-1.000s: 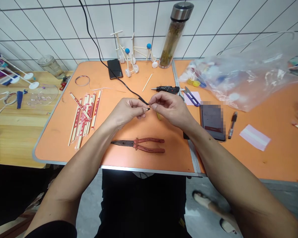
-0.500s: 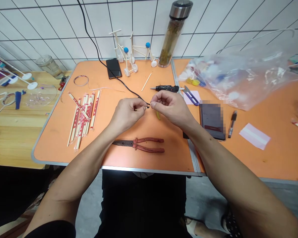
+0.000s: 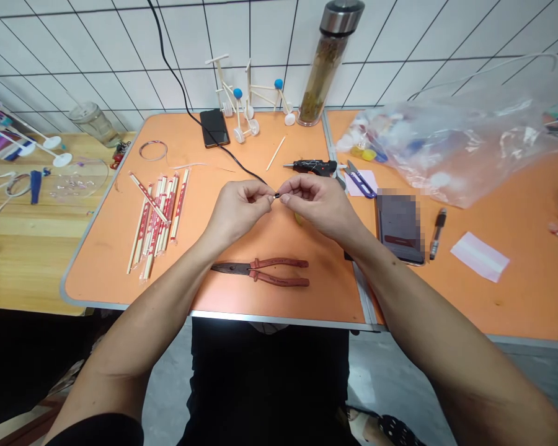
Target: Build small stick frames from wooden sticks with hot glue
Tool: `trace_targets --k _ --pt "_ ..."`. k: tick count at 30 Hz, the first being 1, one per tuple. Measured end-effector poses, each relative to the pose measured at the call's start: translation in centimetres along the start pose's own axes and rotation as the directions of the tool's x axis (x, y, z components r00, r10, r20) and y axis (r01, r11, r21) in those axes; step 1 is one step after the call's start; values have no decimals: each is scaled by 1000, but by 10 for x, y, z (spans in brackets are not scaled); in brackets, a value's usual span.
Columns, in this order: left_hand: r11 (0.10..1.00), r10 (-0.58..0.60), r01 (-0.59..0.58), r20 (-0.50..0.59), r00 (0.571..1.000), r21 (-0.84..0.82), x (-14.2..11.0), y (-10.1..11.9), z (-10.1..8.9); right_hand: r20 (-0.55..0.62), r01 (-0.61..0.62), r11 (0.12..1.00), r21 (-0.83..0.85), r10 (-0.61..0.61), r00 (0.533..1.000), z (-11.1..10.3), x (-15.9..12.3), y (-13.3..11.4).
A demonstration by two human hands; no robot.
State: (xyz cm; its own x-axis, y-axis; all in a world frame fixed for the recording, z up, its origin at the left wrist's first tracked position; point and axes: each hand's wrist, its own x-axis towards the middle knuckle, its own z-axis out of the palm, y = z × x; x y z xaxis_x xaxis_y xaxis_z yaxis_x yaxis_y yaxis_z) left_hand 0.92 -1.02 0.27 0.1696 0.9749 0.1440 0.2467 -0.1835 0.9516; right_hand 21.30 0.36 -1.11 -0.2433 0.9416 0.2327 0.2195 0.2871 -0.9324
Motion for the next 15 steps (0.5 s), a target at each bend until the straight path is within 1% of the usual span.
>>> trace_targets --k 5,10,15 --pt "986 -89 94 47 995 -136 1 3 -1 11 12 999 33 -12 1000 2 0 -1" --pt "963 -145 158 71 987 -219 2 5 -1 27 19 998 67 -21 999 1 0 2" --pt "932 -195 219 107 975 -290 2 5 -2 11 41 995 86 -42 999 2 0 6"
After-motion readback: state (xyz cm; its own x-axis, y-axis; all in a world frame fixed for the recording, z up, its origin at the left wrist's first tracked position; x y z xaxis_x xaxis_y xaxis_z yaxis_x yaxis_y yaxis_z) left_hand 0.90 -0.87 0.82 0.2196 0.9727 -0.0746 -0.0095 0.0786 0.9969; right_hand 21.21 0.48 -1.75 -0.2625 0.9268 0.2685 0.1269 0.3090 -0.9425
